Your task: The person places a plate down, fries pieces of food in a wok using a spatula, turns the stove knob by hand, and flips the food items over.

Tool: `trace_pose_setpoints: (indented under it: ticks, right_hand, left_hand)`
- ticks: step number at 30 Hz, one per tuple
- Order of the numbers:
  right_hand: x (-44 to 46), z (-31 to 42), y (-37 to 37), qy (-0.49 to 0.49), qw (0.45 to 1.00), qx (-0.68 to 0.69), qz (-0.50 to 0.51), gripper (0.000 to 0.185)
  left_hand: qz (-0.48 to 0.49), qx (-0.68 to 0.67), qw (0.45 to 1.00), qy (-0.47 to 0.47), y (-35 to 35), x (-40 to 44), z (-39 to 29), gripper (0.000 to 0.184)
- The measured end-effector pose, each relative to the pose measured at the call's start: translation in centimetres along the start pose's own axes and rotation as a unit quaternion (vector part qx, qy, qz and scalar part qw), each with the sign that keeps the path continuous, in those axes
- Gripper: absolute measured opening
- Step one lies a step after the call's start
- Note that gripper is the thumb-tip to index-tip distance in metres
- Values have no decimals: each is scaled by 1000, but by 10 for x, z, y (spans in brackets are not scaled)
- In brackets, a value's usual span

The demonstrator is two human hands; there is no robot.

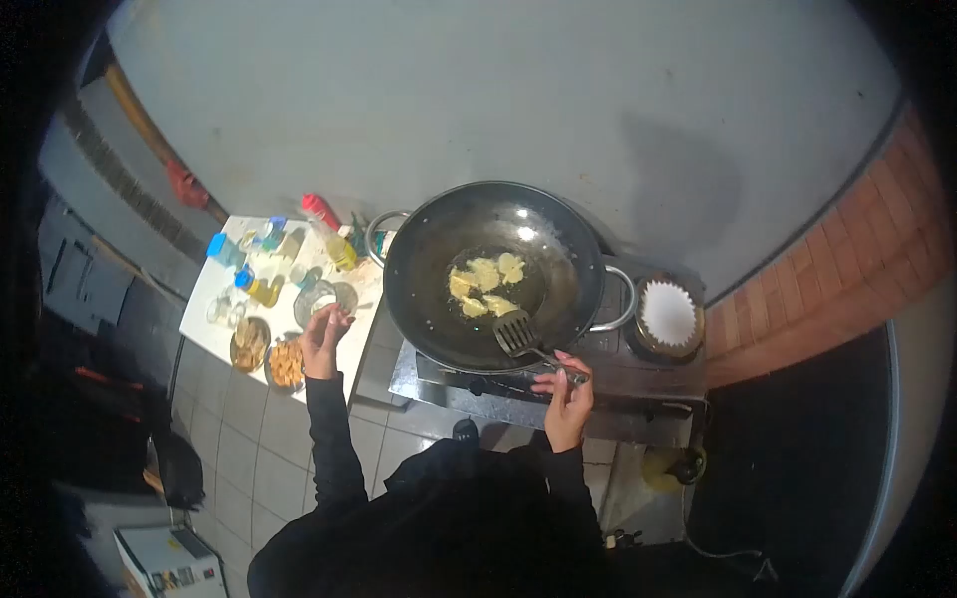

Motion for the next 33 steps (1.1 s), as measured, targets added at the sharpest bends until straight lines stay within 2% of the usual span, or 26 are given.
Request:
trace_pose_setpoints:
  ticks: [1,3,11,13,17,21,25,28,33]
  right_hand:
    - [3,3,3,-28,1000,10,4,17]
    - [5,3,3,-20,1000,-10,-2,14]
    - [59,47,16,-73,990,-120,9,7]
    - [75,50,23,-76,975,-205,32,6]
    - [97,43,35,-138,939,-308,67,6]
    - [105,27,45,-82,947,-300,87,9]
    - [106,17,48,-94,945,-303,81,9]
    - [111,2,43,-48,966,-248,51,9]
    - [116,-22,48,-2,986,-153,65,10]
  left_hand:
    - [12,-2,1000,2,4,11,-5,25]
    - [52,-25,998,19,11,32,-5,25]
    - [80,8,996,28,20,104,7,26]
    - [74,111,990,50,22,126,8,32]
    - [71,196,976,65,23,173,32,26]
    - [101,261,958,58,25,209,74,29]
    - [122,317,940,24,28,223,90,35]
    - [106,321,941,34,26,229,93,35]
    - [98,318,942,52,26,234,99,32]
Point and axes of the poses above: each hand's wrist, its own x-axis towards the middle knuckle, its own y-axis out of the palm, z = x × y, the point moved 10 cm from there along x, towards the middle knuckle, and after that the axes turned 2 degrees about x, right-handed, at the moved point
